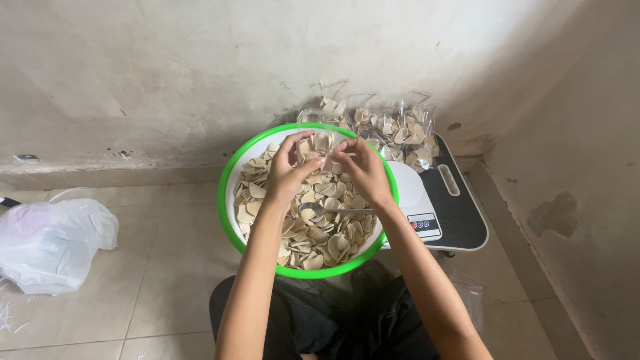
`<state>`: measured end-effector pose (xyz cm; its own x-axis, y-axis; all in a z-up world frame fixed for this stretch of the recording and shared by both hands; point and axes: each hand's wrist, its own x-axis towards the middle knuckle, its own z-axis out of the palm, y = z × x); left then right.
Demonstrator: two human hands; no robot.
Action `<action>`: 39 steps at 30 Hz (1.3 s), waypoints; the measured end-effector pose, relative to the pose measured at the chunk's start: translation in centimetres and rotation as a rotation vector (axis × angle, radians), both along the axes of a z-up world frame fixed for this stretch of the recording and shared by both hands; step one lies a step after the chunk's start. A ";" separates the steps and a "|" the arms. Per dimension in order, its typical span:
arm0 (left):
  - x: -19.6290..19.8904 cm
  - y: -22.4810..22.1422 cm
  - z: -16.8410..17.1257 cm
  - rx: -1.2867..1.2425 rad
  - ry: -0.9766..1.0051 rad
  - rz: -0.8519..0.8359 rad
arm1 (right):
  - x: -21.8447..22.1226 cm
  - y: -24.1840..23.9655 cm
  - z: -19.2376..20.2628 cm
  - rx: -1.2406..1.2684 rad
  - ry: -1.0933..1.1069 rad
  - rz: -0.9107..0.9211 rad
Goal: A person is manually packaging chips by scooping them from a large bowl into small plastic bags and weighing each bag on a digital scale.
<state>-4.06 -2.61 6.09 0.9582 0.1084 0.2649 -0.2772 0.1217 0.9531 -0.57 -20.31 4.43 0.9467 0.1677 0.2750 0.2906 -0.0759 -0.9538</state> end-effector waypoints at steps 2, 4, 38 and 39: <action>0.8 0.4 -1.3 0.041 0.000 0.037 | -1.4 -0.1 2.2 0.015 -0.013 0.057; 0.9 0.3 -1.5 0.084 0.001 0.072 | -2.1 0.1 3.8 0.032 -0.024 0.113; -3.9 -4.8 1.0 -0.100 -0.032 0.189 | -4.0 -5.3 7.3 -0.279 -0.226 0.070; -4.9 -5.4 1.6 -0.081 -0.009 0.151 | -4.7 -6.1 7.4 -0.262 -0.178 0.025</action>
